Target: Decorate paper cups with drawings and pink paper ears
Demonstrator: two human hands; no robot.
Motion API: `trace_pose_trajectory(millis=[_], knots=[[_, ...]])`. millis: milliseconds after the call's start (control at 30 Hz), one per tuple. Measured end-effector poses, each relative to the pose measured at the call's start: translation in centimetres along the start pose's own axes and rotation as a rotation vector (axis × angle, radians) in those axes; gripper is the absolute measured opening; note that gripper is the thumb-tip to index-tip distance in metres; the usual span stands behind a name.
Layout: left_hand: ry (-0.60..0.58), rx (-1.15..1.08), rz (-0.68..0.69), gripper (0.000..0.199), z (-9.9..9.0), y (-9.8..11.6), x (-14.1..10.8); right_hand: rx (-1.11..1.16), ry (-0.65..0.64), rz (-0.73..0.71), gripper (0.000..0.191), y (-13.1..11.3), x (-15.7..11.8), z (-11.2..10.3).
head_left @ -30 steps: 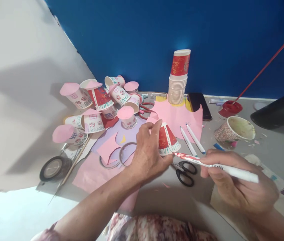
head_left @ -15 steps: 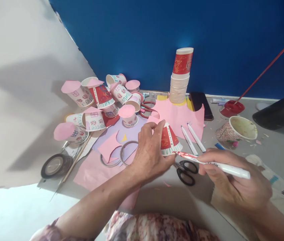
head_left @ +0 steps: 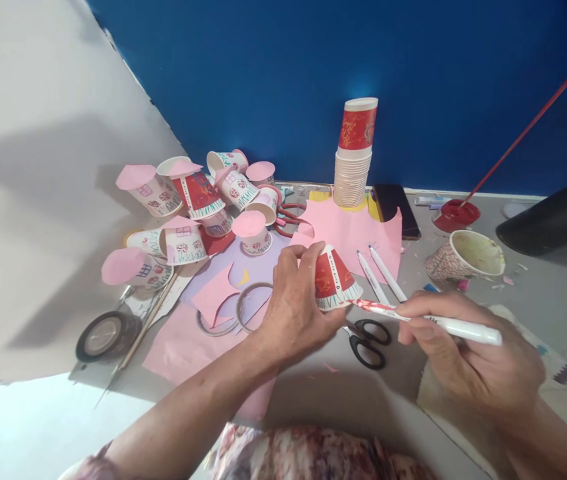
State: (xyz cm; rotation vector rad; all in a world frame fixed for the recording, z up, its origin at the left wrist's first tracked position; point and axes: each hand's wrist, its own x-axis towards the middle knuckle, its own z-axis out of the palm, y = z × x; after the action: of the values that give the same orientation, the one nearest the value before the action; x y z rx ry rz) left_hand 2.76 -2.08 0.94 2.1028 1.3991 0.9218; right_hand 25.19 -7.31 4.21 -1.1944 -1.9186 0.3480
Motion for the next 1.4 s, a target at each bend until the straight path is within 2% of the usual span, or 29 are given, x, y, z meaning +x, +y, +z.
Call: trace_pose_trajectory(millis=[167, 367, 633, 833, 1033, 1267, 1400], knots=[[0.026, -0.006, 0.031, 0.083, 0.1, -0.2, 0.07, -0.013, 0.058, 0.03, 0.01, 0.45, -0.54, -0.28], [0.033, -0.003, 0.058, 0.087, 0.16, -0.43, -0.01, -0.009, 0.027, -0.013, 0.01, 0.12, -0.06, -0.19], [0.051, -0.018, 0.065, 0.085, 0.22, -0.19, 0.06, -0.044, 0.086, 0.02, 0.011, 0.22, -0.35, -0.4], [0.052, -0.036, 0.103, 0.085, 0.26, -0.43, 0.04, -0.052, 0.06, 0.021, 0.011, 0.11, -0.03, -0.27], [0.066, -0.028, 0.125, 0.086, 0.3, -0.38, 0.07, -0.042, 0.142, 0.041, 0.01, 0.09, -0.13, -0.55], [0.056, -0.089, 0.113, 0.08, 0.33, -0.35, 0.07, -0.036, 0.097, 0.051, 0.013, 0.09, 0.07, -0.4], [0.065, -0.072, 0.121, 0.08, 0.29, -0.28, 0.15, -0.052, 0.157, 0.09, 0.012, -0.03, -0.05, -0.71]])
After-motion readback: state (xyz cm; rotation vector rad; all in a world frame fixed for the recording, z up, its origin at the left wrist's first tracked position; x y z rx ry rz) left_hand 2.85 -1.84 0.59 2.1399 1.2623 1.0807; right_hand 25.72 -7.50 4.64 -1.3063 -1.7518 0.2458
